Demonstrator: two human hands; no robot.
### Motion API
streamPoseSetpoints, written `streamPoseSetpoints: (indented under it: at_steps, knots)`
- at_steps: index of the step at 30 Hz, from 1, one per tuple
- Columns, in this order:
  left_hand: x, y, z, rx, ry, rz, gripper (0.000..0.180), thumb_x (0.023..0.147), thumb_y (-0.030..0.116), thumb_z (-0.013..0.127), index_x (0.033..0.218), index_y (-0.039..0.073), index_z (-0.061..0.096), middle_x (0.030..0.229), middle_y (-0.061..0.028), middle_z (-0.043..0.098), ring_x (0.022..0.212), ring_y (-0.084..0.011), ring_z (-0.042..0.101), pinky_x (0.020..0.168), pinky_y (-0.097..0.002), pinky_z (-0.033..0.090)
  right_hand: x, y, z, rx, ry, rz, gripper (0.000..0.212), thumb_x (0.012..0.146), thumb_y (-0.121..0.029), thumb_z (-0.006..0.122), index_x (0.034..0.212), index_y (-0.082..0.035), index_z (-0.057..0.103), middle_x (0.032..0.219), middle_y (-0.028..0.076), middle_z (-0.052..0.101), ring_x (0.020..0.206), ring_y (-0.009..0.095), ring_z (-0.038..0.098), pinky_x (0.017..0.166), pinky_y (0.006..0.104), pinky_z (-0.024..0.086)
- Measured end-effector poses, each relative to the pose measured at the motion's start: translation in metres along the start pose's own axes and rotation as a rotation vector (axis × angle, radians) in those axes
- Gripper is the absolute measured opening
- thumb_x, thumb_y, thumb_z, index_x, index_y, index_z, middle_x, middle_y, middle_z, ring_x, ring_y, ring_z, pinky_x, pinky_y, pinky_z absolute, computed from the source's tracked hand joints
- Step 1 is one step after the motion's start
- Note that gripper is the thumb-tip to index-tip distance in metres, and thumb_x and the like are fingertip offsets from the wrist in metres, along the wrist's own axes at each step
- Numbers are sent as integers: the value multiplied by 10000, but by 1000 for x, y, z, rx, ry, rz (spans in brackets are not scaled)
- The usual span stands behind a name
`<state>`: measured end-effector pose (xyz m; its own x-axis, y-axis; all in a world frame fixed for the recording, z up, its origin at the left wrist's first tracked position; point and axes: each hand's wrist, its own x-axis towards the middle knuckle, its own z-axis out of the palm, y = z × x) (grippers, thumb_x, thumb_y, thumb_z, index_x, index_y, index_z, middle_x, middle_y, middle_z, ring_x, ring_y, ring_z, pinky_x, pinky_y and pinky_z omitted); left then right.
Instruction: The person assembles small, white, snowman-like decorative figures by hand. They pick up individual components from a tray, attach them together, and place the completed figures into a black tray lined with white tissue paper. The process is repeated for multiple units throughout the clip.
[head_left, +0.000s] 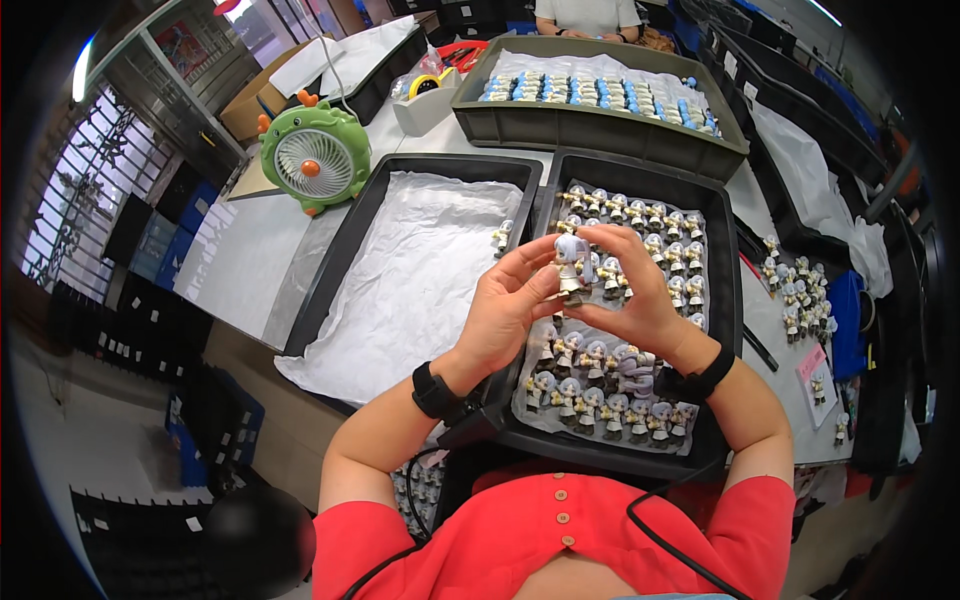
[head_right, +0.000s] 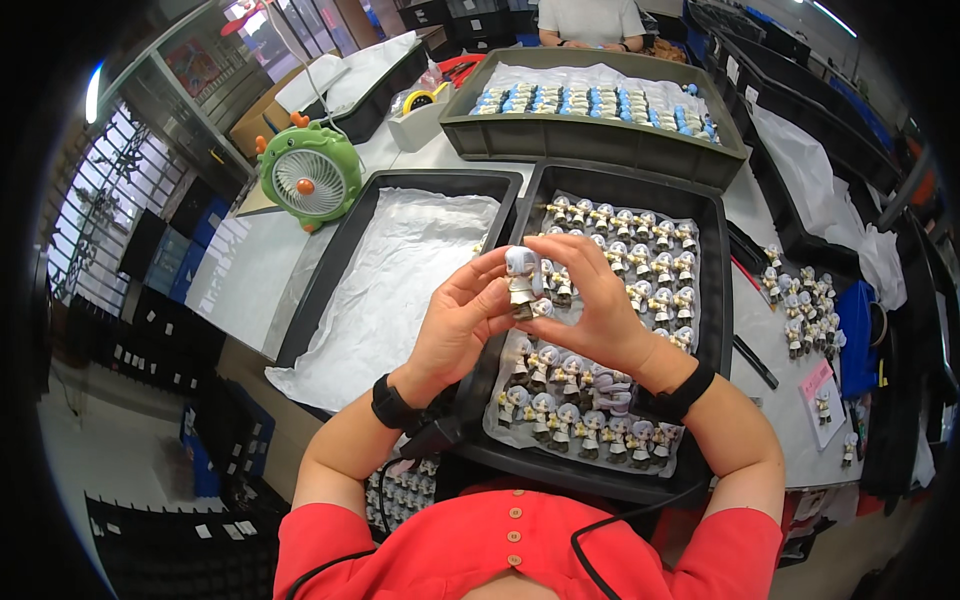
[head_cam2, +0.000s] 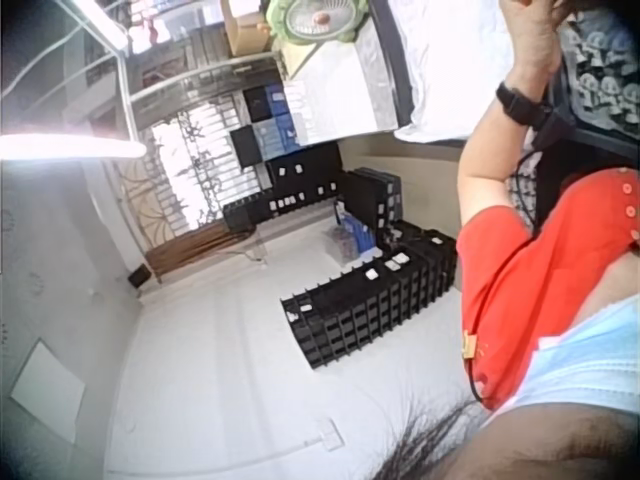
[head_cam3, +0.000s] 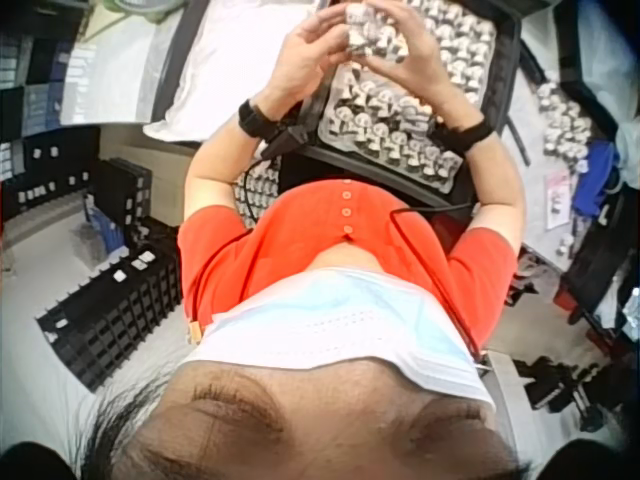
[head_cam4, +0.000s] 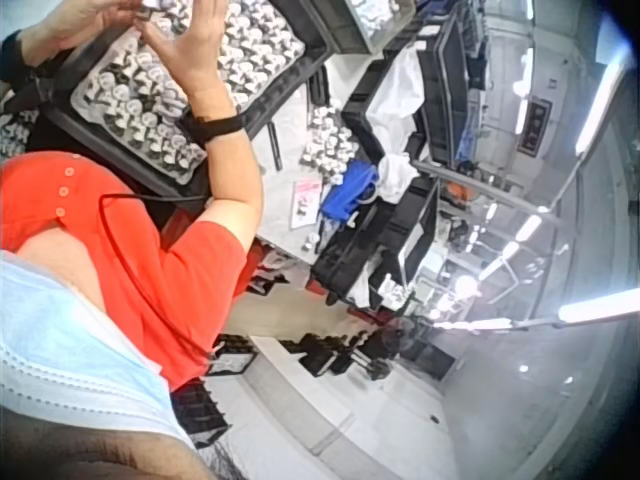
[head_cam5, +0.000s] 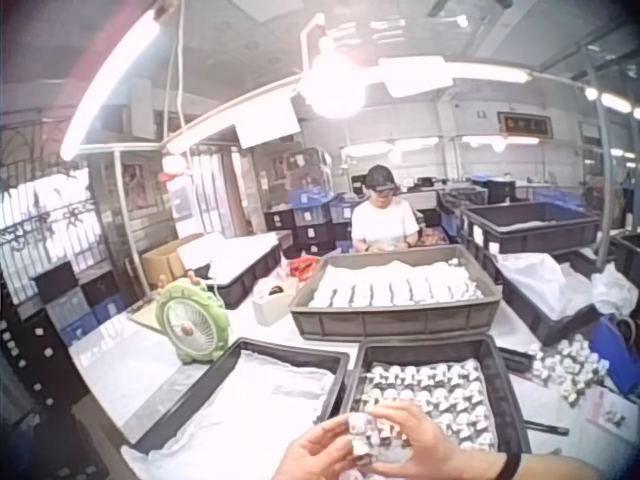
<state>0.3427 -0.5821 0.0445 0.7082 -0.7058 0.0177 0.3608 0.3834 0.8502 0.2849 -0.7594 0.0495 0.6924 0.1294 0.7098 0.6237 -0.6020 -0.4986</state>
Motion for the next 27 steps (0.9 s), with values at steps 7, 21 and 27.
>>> streamPoseSetpoints:
  at_steps: [7, 21, 27]
  knots:
    - [-1, -4, 5, 141, -112, 79, 441, 902, 221, 557, 1271, 10, 437, 1135, -49, 556, 1050, -162, 558, 845, -291, 482, -2, -4, 2, -80, 21, -190, 780, 572, -63, 794, 1254, -64, 414, 1183, 122, 511, 1078, 309, 488, 910, 386, 422]
    - [3, 1, 2, -120, -180, -19, 466, 943, 265, 456, 1325, 35, 322, 1235, -121, 480, 1101, -257, 532, 870, -347, 490, -6, -3, 3, 103, 34, 66, 883, 641, -165, 801, 1358, -49, 299, 1237, 116, 541, 1042, 249, 590, 844, 305, 496]
    - [3, 0, 2, -154, -141, 8, 460, 940, 265, 463, 1314, 33, 328, 1228, -115, 481, 1110, -264, 525, 865, -353, 488, -5, -3, 6, 162, 85, 68, 795, 663, -145, 782, 1331, -59, 359, 1165, 119, 589, 1047, 249, 591, 890, 316, 471]
